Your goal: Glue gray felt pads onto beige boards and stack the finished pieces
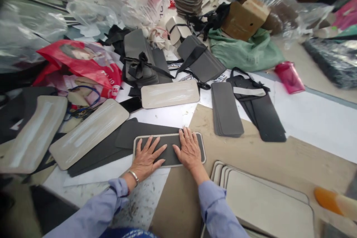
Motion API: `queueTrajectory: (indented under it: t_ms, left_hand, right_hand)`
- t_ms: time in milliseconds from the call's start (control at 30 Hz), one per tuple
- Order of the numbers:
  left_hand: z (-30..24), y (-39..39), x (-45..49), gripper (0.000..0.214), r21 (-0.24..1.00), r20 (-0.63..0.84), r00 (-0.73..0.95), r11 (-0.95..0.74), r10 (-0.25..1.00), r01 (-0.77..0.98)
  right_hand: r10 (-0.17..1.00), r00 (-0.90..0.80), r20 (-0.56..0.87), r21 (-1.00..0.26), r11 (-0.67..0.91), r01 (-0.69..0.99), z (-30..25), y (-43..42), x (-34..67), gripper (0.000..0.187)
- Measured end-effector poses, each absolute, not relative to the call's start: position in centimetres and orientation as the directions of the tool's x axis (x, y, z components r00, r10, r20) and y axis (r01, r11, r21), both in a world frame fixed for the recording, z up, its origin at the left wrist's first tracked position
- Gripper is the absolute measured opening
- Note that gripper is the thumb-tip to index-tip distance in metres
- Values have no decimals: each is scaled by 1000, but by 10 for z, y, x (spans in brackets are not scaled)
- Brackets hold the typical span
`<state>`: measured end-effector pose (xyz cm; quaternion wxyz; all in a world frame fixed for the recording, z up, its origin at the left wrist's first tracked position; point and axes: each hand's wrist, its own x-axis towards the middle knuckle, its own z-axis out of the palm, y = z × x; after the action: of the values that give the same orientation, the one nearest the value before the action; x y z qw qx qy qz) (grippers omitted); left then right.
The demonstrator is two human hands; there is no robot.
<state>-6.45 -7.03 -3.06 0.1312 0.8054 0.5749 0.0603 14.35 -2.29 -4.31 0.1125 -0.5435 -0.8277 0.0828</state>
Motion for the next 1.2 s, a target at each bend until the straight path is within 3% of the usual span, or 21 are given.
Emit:
queueTrajectory:
  t_ms: [200,300,500,667,867,1200]
  left_hand:
    - [-23,-74,-69,53,289,-38,339,-315,940,904]
    - [-16,-80,-53,53,319,25,403,-389,915,864]
    - [-20,-81,4,61,416,74,556,-532,828,737]
    - [-32,-80,4,69,406,42,420,-400,906,822]
    - [-43,-80,-27,72,354,41,229,-228,973,907]
    - [-47,-76,-72,70,288,56,104,-116,993,950]
  right_hand:
    - [950,-232,209,-336,292,895,-44,-16,158,55]
    - [953,-195,231,-260,253,932,-48,-14,168,53]
    - [926,-292,240,-140,331,933,-69,-24,169,54]
    - [903,-297,310,-177,361,915,-73,-24,171,53]
    - [922,-272,274,-214,334,918,-65,-24,169,53]
    - [936,-255,241,-261,316,912,-65,-24,167,54]
